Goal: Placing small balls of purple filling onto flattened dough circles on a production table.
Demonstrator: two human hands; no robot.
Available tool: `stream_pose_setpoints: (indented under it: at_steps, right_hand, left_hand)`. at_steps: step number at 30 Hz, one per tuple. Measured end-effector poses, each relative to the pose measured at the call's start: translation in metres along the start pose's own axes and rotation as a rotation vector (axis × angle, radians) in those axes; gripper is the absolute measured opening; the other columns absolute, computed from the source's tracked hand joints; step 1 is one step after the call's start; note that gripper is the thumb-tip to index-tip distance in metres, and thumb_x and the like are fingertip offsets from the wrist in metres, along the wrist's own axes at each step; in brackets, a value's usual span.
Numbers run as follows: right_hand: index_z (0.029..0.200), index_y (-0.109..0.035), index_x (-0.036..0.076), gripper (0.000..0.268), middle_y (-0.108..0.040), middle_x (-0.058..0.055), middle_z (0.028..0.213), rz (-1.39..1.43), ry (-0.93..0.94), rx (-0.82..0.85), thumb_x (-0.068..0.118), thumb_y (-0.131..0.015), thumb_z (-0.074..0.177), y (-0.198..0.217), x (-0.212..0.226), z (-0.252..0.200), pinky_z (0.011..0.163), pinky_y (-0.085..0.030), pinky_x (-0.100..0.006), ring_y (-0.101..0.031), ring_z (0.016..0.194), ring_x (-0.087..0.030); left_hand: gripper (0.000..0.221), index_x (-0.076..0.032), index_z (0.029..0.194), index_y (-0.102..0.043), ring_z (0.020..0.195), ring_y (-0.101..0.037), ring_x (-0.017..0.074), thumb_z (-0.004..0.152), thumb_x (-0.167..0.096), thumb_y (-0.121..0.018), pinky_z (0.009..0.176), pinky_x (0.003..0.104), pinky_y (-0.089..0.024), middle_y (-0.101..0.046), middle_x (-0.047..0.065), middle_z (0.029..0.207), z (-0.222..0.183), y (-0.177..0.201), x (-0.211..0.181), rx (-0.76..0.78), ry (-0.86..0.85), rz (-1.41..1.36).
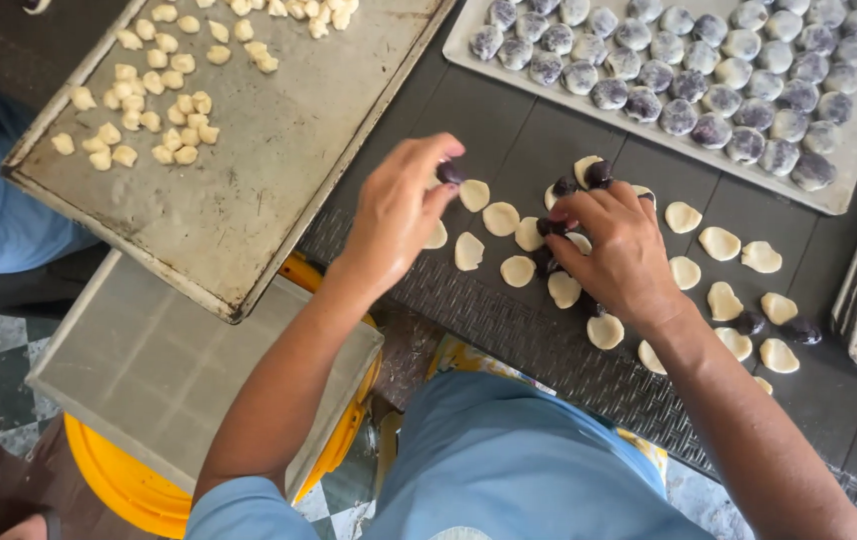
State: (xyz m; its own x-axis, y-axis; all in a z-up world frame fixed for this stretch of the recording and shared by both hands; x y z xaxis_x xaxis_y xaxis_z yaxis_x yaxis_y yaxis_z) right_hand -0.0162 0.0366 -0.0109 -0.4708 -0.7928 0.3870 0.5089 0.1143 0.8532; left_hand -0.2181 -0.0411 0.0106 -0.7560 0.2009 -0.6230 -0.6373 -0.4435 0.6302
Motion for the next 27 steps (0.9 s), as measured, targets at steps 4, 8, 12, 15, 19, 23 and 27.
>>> stream_pose_setpoints:
  at_steps: [4, 8, 12, 15, 19, 23, 27]
  right_hand:
    - [0.102, -0.064, 0.014, 0.029, -0.059, -0.002, 0.08, -0.083, 0.01, 0.027, 0.024, -0.078, 0.078, -0.011, 0.012, 0.009, 0.074, -0.042, -0.036, -0.054, 0.085, -0.024]
    - [0.09, -0.064, 0.013, 0.019, -0.057, -0.003, 0.077, -0.153, 0.068, 0.04, 0.016, -0.076, 0.076, -0.015, 0.018, 0.017, 0.07, -0.043, -0.038, -0.055, 0.082, -0.026]
    - [0.095, -0.068, 0.012, 0.018, -0.06, -0.002, 0.08, 0.194, -0.039, -0.063, 0.01, -0.078, 0.08, 0.011, 0.019, 0.043, 0.064, -0.049, -0.033, -0.062, 0.076, -0.02]
    - [0.096, -0.071, 0.013, 0.016, -0.062, 0.0, 0.081, 0.315, 0.017, -0.136, 0.008, -0.08, 0.084, -0.007, 0.032, 0.065, 0.064, -0.049, -0.025, -0.064, 0.078, -0.017]
    - [0.097, -0.069, 0.008, 0.014, -0.061, -0.008, 0.08, 0.217, 0.219, -0.072, 0.012, -0.079, 0.088, -0.031, 0.063, 0.06, 0.065, -0.048, -0.036, -0.06, 0.078, -0.028]
    - [0.092, -0.07, 0.015, 0.008, -0.066, -0.002, 0.089, -0.093, 0.355, -0.034, 0.022, -0.073, 0.097, -0.057, 0.05, 0.053, 0.08, -0.043, -0.037, -0.056, 0.079, -0.025]
    - [0.121, -0.075, 0.002, 0.03, -0.067, -0.018, 0.114, 0.106, 0.311, -0.081, 0.008, -0.081, 0.092, -0.082, -0.004, 0.04, 0.102, -0.05, -0.04, -0.063, 0.107, -0.03]
  left_hand:
    - [0.035, -0.004, 0.11, -0.059, 0.087, -0.068, 0.0311, 0.08, 0.006, -0.074, 0.075, 0.038, -0.058, -0.064, 0.015, 0.094, 0.0, 0.007, 0.006, 0.009, -0.001, 0.23]
    - [0.032, -0.008, 0.103, -0.06, 0.081, -0.064, 0.0255, 0.076, 0.0, -0.077, 0.066, 0.035, -0.053, -0.062, 0.009, 0.089, -0.008, -0.014, 0.034, -0.024, -0.136, 0.488]
    - [0.029, -0.015, 0.106, -0.064, 0.084, -0.055, 0.0238, 0.079, -0.009, -0.074, 0.065, 0.036, -0.045, -0.059, 0.003, 0.097, -0.011, -0.021, 0.059, 0.079, -0.097, 0.523]
    - [0.055, -0.014, 0.123, -0.056, 0.093, -0.057, 0.0366, 0.074, -0.006, -0.079, 0.076, 0.047, -0.05, -0.055, 0.011, 0.111, -0.007, 0.011, 0.035, 0.076, 0.048, 0.308]
    - [0.053, -0.012, 0.124, -0.055, 0.11, -0.055, 0.0374, 0.076, 0.008, -0.067, 0.097, 0.048, -0.044, -0.056, 0.012, 0.115, -0.021, 0.03, 0.039, -0.147, 0.147, 0.034]
    - [0.044, -0.011, 0.121, -0.061, 0.103, -0.061, 0.018, 0.078, 0.0, -0.057, 0.093, 0.03, -0.053, -0.063, 0.007, 0.12, -0.046, 0.006, 0.076, -0.245, 0.365, -0.631]
    - [0.032, 0.001, 0.132, -0.055, 0.091, -0.068, 0.0257, 0.101, -0.007, -0.049, 0.089, 0.033, -0.056, -0.068, 0.023, 0.105, -0.061, 0.013, 0.036, -0.089, 0.629, -1.014]
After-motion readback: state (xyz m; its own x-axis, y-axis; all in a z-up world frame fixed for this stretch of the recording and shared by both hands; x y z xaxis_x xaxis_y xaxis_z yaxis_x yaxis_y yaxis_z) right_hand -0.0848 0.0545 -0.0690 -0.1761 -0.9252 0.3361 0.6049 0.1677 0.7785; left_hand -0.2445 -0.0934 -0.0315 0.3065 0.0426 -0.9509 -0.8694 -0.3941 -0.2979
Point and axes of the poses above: each hand's wrist, its own z-axis towards the middle knuckle, its own y-axis out of the back of the hand, x = y × z, the point moved 8 cm from there along z, towards the middle knuckle
